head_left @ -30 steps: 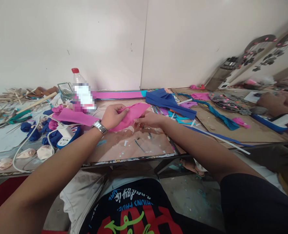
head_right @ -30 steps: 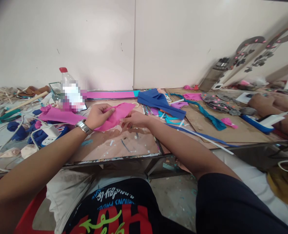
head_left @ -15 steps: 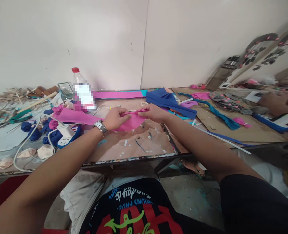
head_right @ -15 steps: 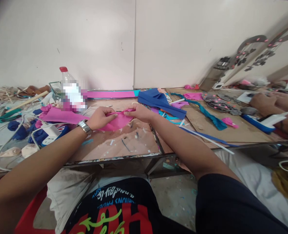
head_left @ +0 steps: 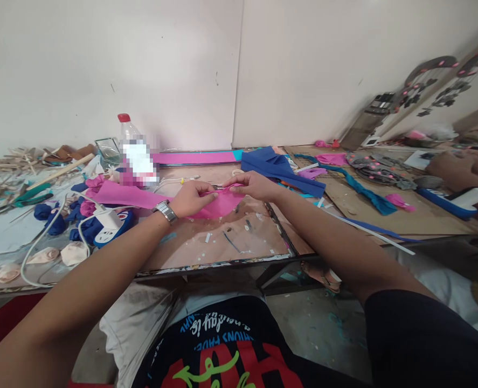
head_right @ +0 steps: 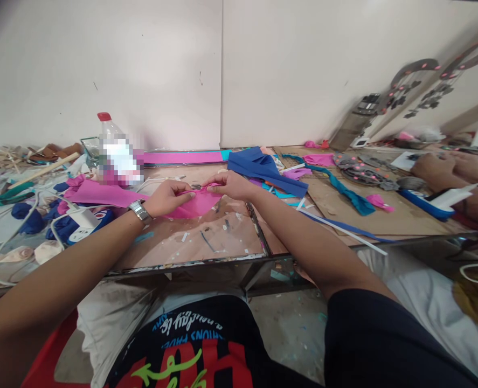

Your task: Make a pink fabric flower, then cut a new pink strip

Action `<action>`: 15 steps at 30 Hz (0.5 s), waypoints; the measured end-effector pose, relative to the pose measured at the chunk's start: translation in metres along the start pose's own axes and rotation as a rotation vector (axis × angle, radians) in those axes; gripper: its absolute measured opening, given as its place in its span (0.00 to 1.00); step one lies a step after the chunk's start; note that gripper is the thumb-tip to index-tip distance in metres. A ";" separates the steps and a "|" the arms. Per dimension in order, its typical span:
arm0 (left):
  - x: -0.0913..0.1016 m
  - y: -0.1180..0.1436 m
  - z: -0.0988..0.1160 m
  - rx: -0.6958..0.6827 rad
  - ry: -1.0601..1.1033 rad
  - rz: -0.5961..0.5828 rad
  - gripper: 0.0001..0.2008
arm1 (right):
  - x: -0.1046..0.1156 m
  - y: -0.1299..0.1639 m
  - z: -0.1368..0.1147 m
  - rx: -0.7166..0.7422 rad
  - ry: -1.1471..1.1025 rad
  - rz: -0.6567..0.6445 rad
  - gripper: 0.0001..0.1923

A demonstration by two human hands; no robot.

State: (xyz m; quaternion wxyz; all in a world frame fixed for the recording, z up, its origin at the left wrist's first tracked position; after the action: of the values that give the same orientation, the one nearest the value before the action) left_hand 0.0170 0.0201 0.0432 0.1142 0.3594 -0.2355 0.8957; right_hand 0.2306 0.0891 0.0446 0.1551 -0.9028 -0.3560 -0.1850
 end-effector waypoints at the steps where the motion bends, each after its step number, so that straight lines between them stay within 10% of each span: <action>1: 0.000 0.000 -0.001 0.001 0.001 0.001 0.16 | 0.000 0.000 0.000 0.009 0.000 0.007 0.27; 15: -0.001 0.001 -0.001 -0.022 0.030 0.012 0.17 | -0.004 0.002 0.004 -0.065 -0.244 0.067 0.24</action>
State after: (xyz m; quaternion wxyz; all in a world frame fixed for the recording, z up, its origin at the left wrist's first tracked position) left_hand 0.0174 0.0197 0.0417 0.1163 0.3435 -0.2457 0.8990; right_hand 0.2302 0.0872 0.0395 0.0875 -0.9344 -0.3359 -0.0802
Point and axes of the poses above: each hand's wrist, its own y-axis away from the middle knuckle, its own x-axis out of the back of the hand, z = x × y, the point moved 3 cm from there along -y, towards the middle knuckle, and after that the axes turned 4 degrees about -y, right-handed, at the moved point
